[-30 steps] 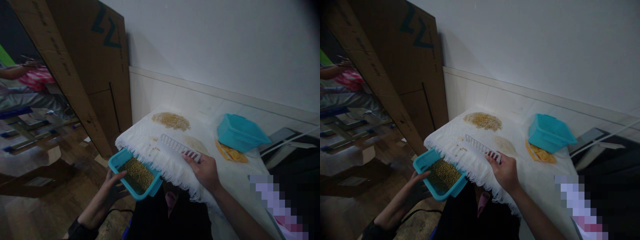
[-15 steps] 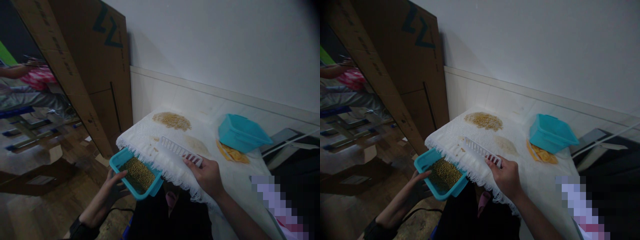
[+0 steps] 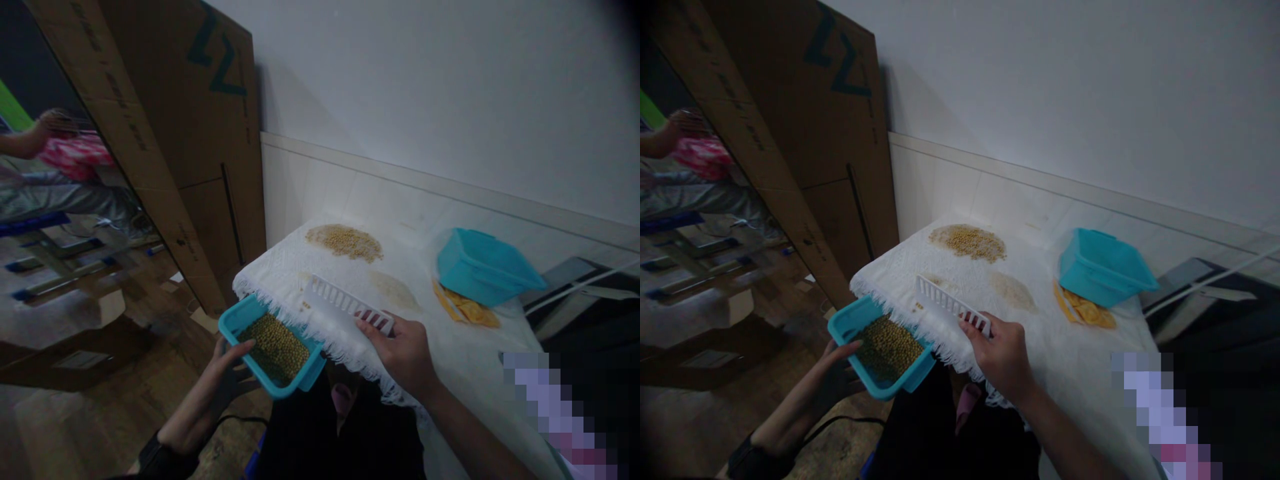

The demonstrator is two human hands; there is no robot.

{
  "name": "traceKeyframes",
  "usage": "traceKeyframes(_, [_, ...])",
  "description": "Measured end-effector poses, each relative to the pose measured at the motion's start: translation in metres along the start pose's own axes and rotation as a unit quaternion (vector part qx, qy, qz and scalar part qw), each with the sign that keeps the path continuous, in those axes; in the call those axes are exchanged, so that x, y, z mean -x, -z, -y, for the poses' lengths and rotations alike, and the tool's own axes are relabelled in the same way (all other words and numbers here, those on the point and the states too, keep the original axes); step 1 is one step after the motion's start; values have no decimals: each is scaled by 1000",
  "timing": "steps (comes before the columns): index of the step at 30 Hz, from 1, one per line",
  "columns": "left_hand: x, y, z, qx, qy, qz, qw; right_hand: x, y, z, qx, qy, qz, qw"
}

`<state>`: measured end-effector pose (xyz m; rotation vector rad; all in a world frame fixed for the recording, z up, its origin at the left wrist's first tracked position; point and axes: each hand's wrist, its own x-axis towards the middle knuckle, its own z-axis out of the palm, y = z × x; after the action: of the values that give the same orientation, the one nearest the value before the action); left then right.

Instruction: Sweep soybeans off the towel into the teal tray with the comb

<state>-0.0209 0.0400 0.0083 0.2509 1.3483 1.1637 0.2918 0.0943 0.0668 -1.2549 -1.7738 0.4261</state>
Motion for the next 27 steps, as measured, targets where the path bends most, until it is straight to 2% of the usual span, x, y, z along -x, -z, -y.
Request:
traceKeyframes(7, [-2, 3, 0, 5, 2, 8, 1000, 9, -11, 18, -31, 4, 7, 999])
traceKeyframes(14, [-4, 4, 0, -2, 2, 7, 1000, -21, -1, -6, 66, -1, -86, 994])
traceKeyframes(18, [-4, 4, 0, 8, 6, 9, 1000, -29, 0, -15, 86, 3, -79, 993])
traceKeyframes(27, [0, 3, -2, 12, 7, 14, 1000, -26, -8, -14, 65, 0, -54, 996])
